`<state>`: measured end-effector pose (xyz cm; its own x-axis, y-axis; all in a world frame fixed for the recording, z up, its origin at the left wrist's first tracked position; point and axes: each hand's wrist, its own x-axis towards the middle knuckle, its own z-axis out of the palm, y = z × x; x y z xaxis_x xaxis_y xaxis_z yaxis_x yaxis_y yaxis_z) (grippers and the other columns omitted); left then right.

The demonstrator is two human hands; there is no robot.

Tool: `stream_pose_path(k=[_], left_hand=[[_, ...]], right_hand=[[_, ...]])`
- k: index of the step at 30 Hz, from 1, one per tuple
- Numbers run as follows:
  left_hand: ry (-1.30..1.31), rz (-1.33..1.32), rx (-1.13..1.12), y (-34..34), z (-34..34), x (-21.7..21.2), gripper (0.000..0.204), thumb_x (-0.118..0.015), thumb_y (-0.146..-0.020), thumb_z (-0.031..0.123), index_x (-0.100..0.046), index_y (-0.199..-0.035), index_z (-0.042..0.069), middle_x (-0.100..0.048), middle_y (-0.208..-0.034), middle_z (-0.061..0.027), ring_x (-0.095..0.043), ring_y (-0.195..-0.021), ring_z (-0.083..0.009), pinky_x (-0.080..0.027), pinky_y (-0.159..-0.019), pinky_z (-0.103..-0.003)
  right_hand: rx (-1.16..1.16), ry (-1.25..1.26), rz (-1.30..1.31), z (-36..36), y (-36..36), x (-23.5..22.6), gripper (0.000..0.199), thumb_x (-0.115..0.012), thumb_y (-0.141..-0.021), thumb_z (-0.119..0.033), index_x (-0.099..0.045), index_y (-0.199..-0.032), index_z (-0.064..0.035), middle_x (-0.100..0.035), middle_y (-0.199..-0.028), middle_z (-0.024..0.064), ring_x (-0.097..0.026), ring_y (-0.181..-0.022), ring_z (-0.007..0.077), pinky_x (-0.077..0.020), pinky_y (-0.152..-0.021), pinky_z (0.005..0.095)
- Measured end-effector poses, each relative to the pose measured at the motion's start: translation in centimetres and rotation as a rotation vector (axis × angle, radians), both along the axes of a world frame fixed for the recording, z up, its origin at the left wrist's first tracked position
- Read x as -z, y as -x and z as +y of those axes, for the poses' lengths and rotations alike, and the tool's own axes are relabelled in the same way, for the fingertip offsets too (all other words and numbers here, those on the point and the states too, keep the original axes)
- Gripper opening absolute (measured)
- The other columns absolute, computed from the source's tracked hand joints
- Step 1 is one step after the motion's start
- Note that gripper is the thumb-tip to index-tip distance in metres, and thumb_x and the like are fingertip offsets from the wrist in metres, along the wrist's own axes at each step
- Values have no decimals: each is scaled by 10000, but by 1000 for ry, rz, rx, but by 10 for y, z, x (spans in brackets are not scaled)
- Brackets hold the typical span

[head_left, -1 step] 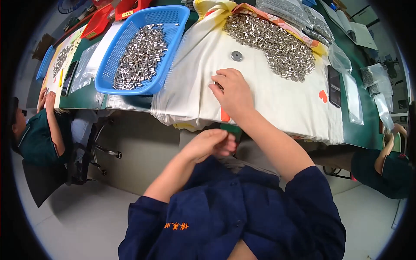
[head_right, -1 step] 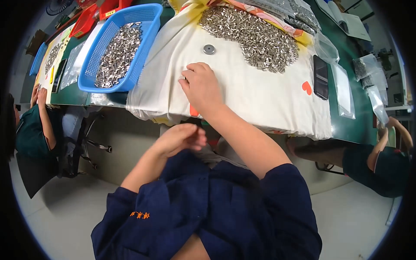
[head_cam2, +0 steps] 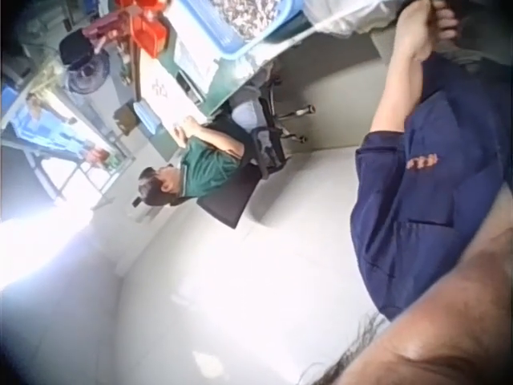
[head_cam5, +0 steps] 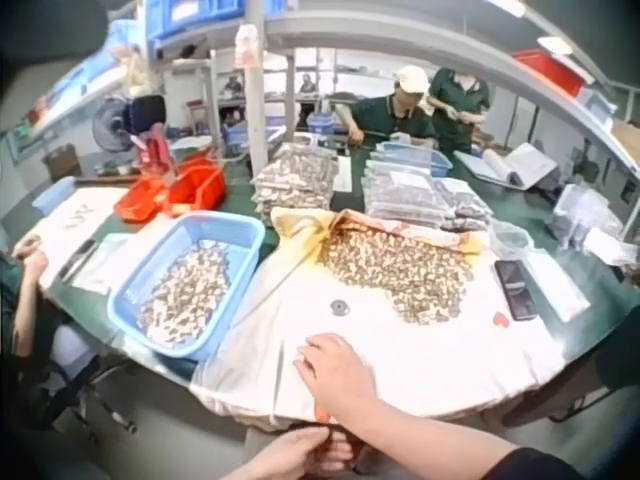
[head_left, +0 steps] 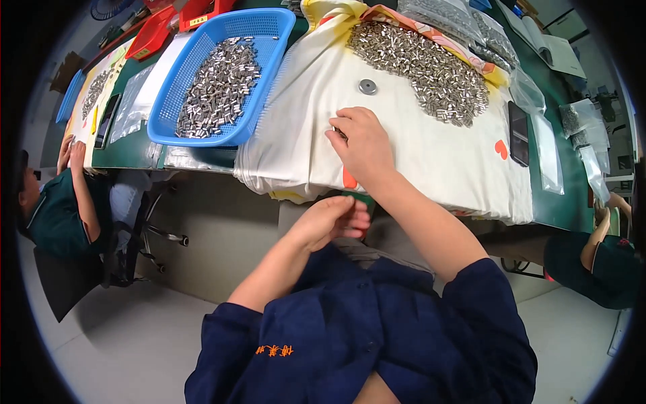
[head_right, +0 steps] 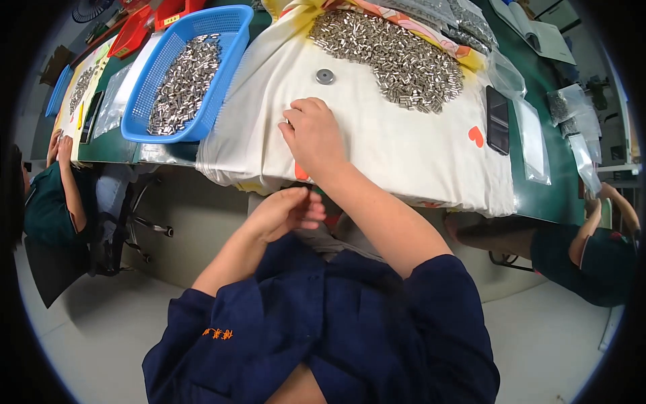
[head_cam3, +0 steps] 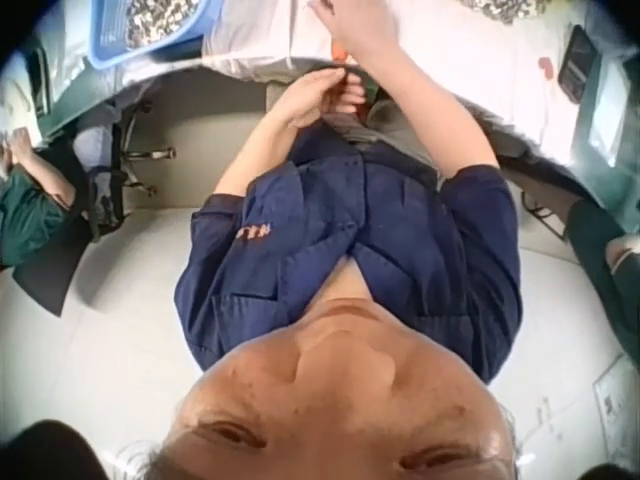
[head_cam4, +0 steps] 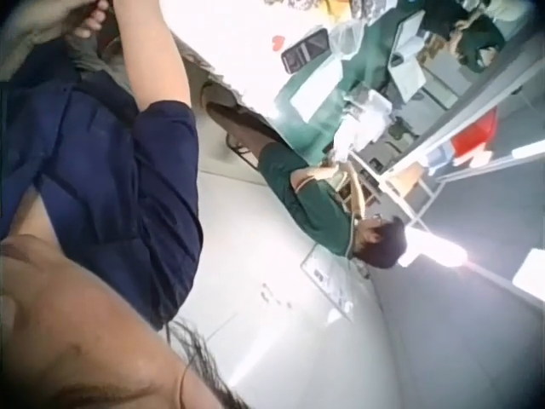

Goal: Sorting and inspecting small metal components at a industrial workbench.

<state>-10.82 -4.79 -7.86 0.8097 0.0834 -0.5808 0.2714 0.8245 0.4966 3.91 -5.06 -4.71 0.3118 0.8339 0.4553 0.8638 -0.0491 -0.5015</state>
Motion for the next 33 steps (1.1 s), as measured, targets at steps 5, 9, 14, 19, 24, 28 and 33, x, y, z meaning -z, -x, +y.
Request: stream_pose_path(k=[5, 9, 14, 19, 24, 28, 33], left_hand=[[351, -12, -211, -24, 1, 8, 375, -257, -936, 272, -433, -1103, -14, -559, -1046, -158, -570, -952, -288, -478, -799, -418], [468, -103, -147, -28, 4, 15, 407, -226, -935, 296, -420, -1122, -10, -556, -1057, -167, -565, -971, -300, -472, -821, -437], [543, -216, -152, -30, 7, 12, 430, -225, -937, 328, -434, -1121, 0, -556, -1064, -163, -573, -958, -283, -475, -831, -435], [703, -282, -238, -28, 4, 25, 398, -226, -945, 298, -445, -1098, 3, -542, -1078, -143, -568, -965, -248, -497, -803, -406], [659, -345, -207, -23, 9, 40, 340, -255, -941, 233, -446, -1086, -8, -525, -1063, -161, -568, -954, -242, -499, -804, -387], [452, -154, -106, -28, 11, 6, 364, -284, -934, 264, -462, -1055, -29, -548, -996, -172, -574, -930, -255, -513, -785, -367], [641, -251, -197, -26, 12, 30, 335, -301, -933, 259, -450, -1075, -4, -547, -1013, -169, -593, -900, -266, -532, -752, -388]], right_hand=[[45, 17, 32, -13, 2, 0, 165, -613, -730, -130, -630, -850, -19, -584, -965, 101, -514, -962, 267, -422, -822, 352], [55, 20, 87, -25, 8, 0, 161, -615, -722, -114, -630, -848, -14, -581, -964, 106, -515, -966, 271, -421, -824, 352], [55, 22, 109, -44, 21, -4, 147, -618, -716, -99, -631, -834, -13, -578, -969, 111, -515, -977, 275, -421, -828, 355], [2, -26, 138, -64, 32, -3, 156, -621, -691, -56, -622, -840, -11, -575, -955, 112, -525, -956, 287, -433, -809, 363], [-70, -19, 99, -81, 46, -5, 161, -604, -689, -26, -613, -848, -4, -575, -941, 118, -536, -943, 295, -438, -807, 361], [-177, -21, 118, -98, 60, 0, 180, -605, -677, -2, -613, -857, 1, -577, -953, 123, -539, -954, 292, -438, -816, 360], [-155, -119, 40, -90, 42, -19, 178, -603, -689, -6, -621, -863, -37, -602, -876, 108, -569, -853, 290, -453, -763, 365]])
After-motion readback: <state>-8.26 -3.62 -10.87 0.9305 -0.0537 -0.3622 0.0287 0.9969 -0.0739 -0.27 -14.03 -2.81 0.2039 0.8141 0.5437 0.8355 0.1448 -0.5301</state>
